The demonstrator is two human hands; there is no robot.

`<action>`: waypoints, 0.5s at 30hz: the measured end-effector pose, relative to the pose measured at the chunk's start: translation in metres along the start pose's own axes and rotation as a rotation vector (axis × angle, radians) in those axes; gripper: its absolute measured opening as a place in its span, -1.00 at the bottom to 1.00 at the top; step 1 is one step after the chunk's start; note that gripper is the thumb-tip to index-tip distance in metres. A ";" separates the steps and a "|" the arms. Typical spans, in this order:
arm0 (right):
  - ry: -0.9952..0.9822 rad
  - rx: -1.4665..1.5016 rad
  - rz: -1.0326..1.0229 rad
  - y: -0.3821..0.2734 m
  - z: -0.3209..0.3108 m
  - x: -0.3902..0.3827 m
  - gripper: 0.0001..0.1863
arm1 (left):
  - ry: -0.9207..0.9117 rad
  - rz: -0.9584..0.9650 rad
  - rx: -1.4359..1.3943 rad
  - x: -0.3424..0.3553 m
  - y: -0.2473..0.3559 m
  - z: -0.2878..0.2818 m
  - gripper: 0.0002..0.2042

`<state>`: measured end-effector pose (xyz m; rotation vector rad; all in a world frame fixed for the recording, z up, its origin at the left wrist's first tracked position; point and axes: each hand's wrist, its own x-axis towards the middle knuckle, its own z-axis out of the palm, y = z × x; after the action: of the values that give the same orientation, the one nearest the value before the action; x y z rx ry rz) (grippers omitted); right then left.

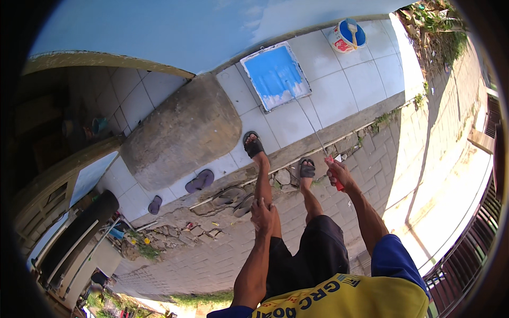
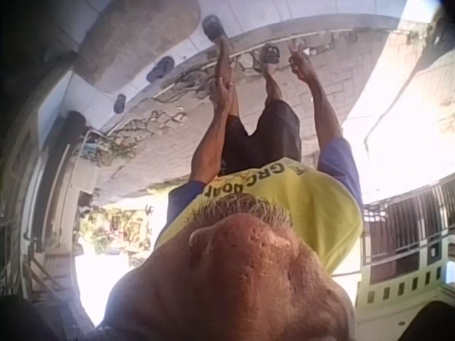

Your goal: The person is painting a wall using a roller, dipping it into a tray of blue paint and applying it to the surface.

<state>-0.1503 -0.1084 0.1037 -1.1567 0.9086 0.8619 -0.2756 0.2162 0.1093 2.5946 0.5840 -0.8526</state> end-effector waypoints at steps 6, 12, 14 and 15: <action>0.025 0.023 0.117 0.011 0.002 -0.009 -0.61 | -0.074 -0.046 -0.003 0.000 -0.001 -0.002 -0.49; 0.071 -0.092 0.110 0.041 -0.009 -0.051 -0.54 | -0.096 -0.062 -0.006 -0.001 0.003 -0.008 -0.48; 0.102 -0.248 0.039 0.048 -0.007 -0.061 -0.53 | -0.091 -0.059 -0.016 -0.002 0.005 -0.010 -0.48; 0.117 -0.325 0.004 0.050 -0.006 -0.063 -0.53 | -0.085 -0.056 -0.022 -0.002 0.006 -0.011 -0.49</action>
<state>-0.2208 -0.1112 0.1421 -1.4988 0.8860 0.9780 -0.2689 0.2154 0.1206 2.5193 0.6403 -0.9631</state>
